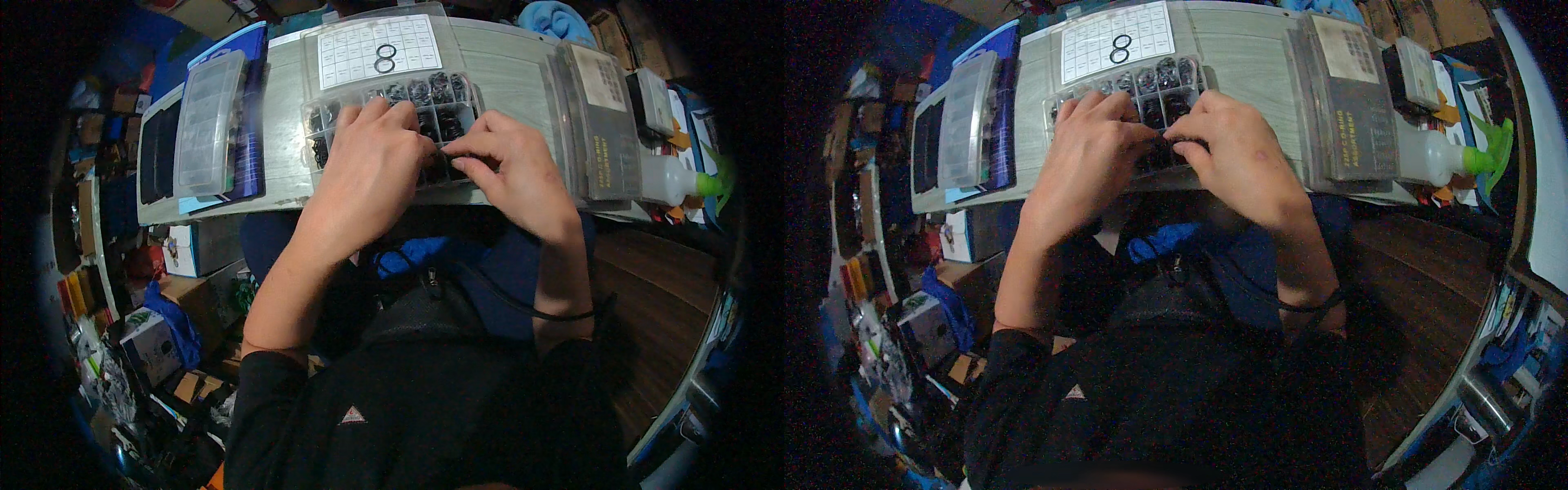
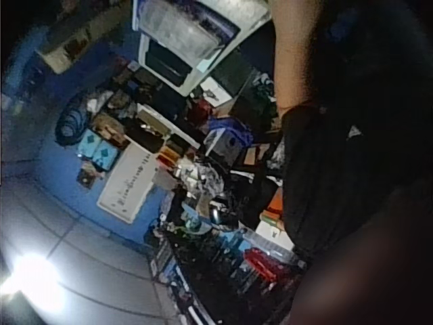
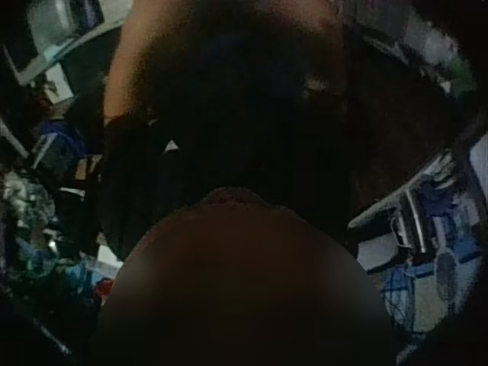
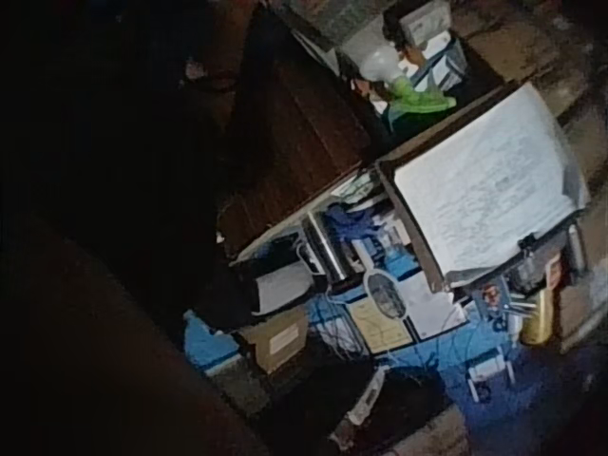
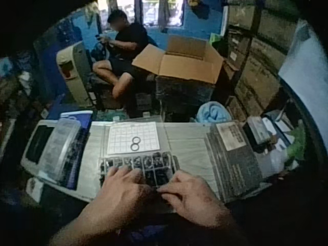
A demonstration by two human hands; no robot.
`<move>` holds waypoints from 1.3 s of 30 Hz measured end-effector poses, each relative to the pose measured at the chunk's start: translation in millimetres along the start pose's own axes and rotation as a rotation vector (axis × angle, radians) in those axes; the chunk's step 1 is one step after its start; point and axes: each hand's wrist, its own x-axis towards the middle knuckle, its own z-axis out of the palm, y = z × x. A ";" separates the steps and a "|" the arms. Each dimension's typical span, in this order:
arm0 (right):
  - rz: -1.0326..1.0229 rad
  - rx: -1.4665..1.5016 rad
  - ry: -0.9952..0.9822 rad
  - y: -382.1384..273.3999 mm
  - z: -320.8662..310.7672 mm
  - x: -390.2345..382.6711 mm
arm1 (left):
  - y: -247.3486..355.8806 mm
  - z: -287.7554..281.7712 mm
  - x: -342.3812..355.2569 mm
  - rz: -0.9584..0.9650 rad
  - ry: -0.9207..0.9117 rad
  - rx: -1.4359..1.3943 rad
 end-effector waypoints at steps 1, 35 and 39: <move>-0.034 -0.044 0.005 -1.6 1.5 -0.4 | -1.1 0.0 0.4 0.025 0.018 0.003; 0.034 -0.187 -0.036 -6.0 -9.1 -5.3 | -7.9 6.3 21.6 0.034 -0.159 0.030; 0.003 -0.291 -0.070 -4.9 -3.0 -0.9 | -5.0 11.5 25.6 0.020 -0.157 0.130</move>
